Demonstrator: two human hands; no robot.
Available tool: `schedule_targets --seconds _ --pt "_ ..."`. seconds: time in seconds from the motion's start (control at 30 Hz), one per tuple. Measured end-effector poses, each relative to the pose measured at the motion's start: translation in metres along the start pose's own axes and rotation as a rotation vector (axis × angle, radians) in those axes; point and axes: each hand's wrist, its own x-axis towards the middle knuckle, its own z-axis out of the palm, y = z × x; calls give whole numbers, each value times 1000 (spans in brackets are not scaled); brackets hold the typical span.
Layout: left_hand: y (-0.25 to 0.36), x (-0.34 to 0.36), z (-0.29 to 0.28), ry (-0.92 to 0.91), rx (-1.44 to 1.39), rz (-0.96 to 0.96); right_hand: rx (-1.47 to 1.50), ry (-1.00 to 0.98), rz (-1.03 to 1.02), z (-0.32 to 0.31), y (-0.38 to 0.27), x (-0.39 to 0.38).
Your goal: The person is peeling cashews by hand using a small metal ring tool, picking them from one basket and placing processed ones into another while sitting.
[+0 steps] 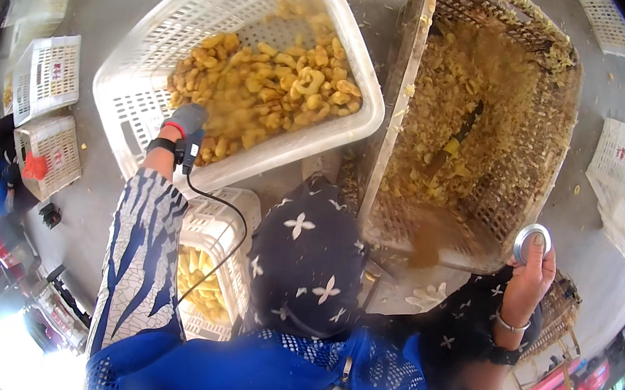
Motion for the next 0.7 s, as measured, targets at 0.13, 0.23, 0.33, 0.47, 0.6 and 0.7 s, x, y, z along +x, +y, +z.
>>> schedule_targets --seconds 0.13,0.23,0.33,0.47,0.6,0.7 --pt "66 33 15 194 -100 -369 -75 93 -13 3 -5 -12" --pt "48 37 29 284 -108 -334 -94 43 -23 9 -5 -13" --pt "12 24 31 253 -246 -162 -180 -8 -36 17 -8 -13" --pt "33 -26 -6 120 -1387 -39 -144 43 -88 24 -16 -24" --pt "109 -139 -72 -23 -1682 320 -204 70 -151 33 -19 -38" --pt "148 -210 -86 -68 -1697 457 -141 -37 -163 37 -24 -48"
